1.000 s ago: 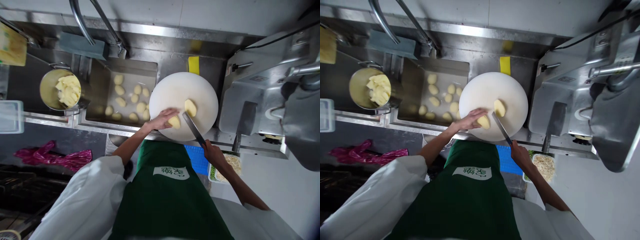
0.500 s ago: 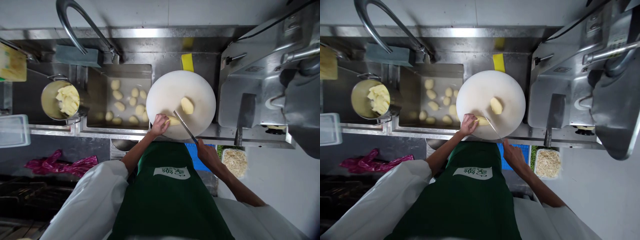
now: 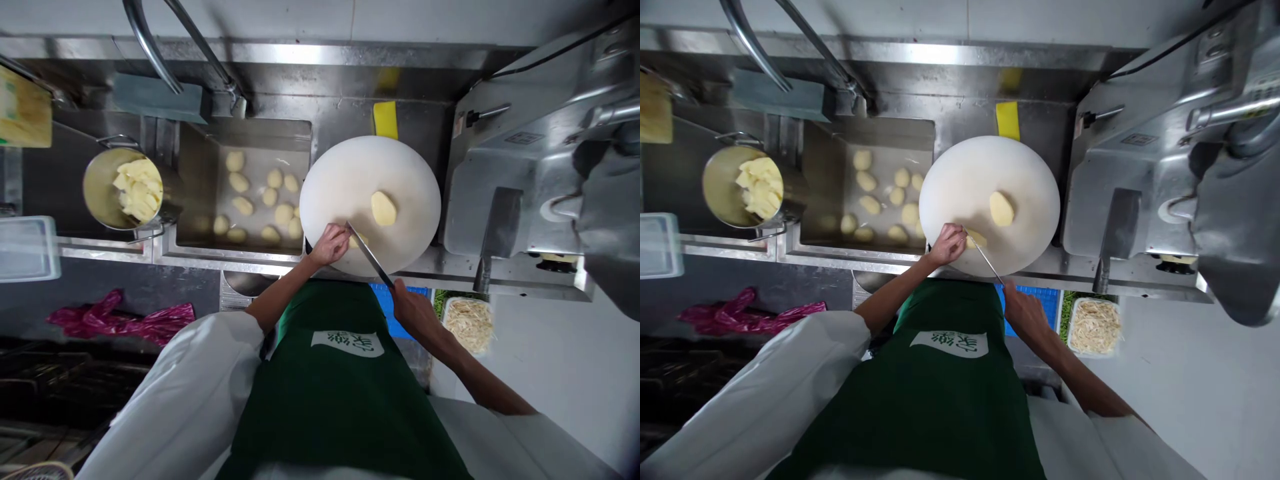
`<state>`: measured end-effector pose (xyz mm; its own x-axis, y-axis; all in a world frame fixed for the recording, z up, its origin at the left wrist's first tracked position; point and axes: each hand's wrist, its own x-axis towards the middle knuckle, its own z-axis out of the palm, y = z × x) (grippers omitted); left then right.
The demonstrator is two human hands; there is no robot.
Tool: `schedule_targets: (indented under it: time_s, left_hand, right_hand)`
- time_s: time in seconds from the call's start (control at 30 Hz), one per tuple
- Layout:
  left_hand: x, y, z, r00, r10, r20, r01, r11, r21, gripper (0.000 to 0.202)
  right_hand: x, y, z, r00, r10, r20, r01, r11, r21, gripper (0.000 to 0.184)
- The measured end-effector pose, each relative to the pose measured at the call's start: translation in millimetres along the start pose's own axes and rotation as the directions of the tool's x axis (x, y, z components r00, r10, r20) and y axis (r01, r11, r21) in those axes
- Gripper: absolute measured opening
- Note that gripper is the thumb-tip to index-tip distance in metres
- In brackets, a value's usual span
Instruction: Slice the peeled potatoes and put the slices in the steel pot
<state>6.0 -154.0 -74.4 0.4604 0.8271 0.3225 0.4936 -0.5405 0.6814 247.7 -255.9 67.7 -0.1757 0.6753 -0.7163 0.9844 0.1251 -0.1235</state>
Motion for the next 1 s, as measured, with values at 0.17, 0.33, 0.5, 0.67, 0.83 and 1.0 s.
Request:
schedule_targets:
  time_s: [0.17, 0.33, 0.5, 0.67, 0.83, 1.0]
  left_hand:
    - [0.1, -0.3, -0.4, 1.000, 0.017, 0.024, -0.017, 1.000, -0.008, 0.021]
    - [-1.8, 9.5, -2.7, 1.000, -0.012, -0.001, 0.012, 1.000, -0.022, 0.017]
    - [33.5, 2.8, -52.0, 0.890, -0.243, -0.385, 0.232, 0.970, -0.074, 0.017]
    - [135.0, -9.7, -67.8, 0.973, -0.146, -0.179, 0.131, 0.987, -0.094, 0.022]
    - [187.0, 7.7, 4.4, 0.784, 0.088, 0.615, -0.133, 0.991, 0.028, 0.040]
    - [182.6, -15.8, 6.8, 0.681, 0.079, 0.728, -0.172, 0.984, 0.054, 0.049]
  right_hand:
    - [23.3, -11.0, 9.0, 0.997, 0.018, 0.071, -0.020, 1.000, 0.017, 0.017]
    - [26.2, -8.5, -1.2, 0.999, 0.021, 0.042, -0.021, 1.000, -0.002, 0.021]
    - [1.8, 3.6, -12.0, 0.998, 0.024, -0.053, -0.024, 1.000, -0.004, 0.026]
    - [3.3, -8.4, -1.9, 0.993, -0.120, 0.014, 0.121, 0.992, -0.040, 0.023]
    - [22.2, -28.2, 2.1, 0.989, -0.143, 0.023, 0.144, 0.989, -0.046, 0.024]
    - [24.0, -26.2, 6.0, 0.998, -0.067, 0.019, 0.066, 0.998, 0.015, 0.024]
